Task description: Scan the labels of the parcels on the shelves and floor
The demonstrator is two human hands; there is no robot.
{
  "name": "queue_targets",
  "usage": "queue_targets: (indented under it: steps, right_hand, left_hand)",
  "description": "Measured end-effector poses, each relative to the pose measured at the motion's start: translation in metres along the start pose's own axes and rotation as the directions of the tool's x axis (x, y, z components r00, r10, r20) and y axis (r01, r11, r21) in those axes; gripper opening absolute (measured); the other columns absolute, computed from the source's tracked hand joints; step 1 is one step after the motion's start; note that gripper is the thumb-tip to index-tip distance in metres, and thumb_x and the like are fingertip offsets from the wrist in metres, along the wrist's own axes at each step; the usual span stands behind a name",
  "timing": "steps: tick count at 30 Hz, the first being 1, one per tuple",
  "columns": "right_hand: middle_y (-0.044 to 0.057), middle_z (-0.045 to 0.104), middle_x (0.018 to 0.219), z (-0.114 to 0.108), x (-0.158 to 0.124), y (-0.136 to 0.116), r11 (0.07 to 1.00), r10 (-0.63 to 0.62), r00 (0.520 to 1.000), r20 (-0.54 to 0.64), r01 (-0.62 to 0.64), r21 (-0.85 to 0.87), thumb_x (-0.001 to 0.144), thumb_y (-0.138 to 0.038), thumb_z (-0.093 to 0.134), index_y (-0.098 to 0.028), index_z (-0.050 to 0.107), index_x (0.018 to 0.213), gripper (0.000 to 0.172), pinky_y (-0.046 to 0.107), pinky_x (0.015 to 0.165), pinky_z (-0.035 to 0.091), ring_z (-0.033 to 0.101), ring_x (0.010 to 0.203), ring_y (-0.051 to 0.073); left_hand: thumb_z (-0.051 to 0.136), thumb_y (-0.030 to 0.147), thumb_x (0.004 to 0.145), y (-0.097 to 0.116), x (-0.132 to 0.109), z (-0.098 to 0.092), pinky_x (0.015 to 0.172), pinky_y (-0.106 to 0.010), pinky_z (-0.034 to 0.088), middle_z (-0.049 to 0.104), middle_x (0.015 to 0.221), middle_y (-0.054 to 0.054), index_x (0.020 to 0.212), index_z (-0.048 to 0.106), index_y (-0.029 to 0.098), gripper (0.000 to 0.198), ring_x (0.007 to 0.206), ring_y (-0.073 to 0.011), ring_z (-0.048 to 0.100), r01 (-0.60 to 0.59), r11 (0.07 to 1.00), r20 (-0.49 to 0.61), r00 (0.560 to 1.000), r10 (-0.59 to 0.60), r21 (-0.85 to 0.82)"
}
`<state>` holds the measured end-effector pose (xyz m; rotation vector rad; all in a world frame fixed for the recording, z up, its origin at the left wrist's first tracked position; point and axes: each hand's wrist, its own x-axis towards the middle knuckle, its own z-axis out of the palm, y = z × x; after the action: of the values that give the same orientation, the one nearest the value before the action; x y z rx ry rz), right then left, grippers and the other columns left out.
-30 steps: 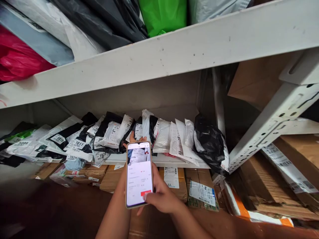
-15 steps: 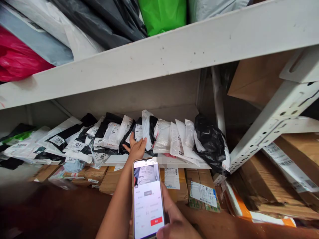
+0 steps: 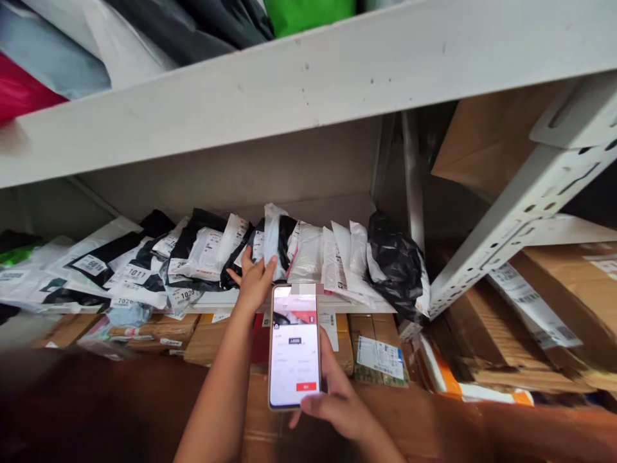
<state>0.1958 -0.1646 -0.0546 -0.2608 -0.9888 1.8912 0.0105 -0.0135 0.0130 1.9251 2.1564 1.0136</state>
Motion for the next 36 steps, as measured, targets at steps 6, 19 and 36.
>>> queue_targets:
  steps: [6,19,36]
  right_hand:
    - [0.010,0.063,0.120,-0.009,0.003,-0.007,0.999,-0.031,0.997,-0.066,0.030,-0.019,0.070,-0.023,0.077,-0.037,0.011,0.148,0.103,0.031,0.054,0.060,0.067,0.082,0.022]
    - [0.006,0.061,0.115,-0.031,0.001,-0.027,0.995,-0.074,0.985,-0.157,0.062,-0.081,0.068,-0.023,0.073,-0.040,0.019,0.146,0.097,0.032,0.051,0.059,0.064,0.076,0.020]
    - [0.007,0.058,0.124,-0.036,0.004,-0.021,0.992,-0.089,0.983,-0.161,0.073,-0.101,0.070,-0.024,0.072,-0.040,0.021,0.147,0.093,0.033,0.050,0.060,0.064,0.084,0.023]
  left_hand:
    - [0.048,0.037,0.090,-0.003,0.011,0.003,0.115,-0.064,0.009,0.059,0.131,-0.012,0.125,0.056,0.020,0.039,0.124,-0.0281,0.051,0.023,0.999,-0.241,0.970,-0.011,0.045]
    - [0.056,0.027,0.085,0.014,0.006,0.011,0.109,-0.067,0.017,0.047,0.140,-0.014,0.127,0.055,0.022,0.043,0.126,-0.0355,0.042,-0.015,0.916,-0.283,0.949,0.139,0.401]
    - [0.045,0.032,0.091,0.022,-0.009,0.026,0.098,-0.047,0.035,0.050,0.129,-0.014,0.104,0.068,0.019,0.029,0.115,-0.0310,0.047,-0.164,0.881,-0.143,0.958,0.250,0.443]
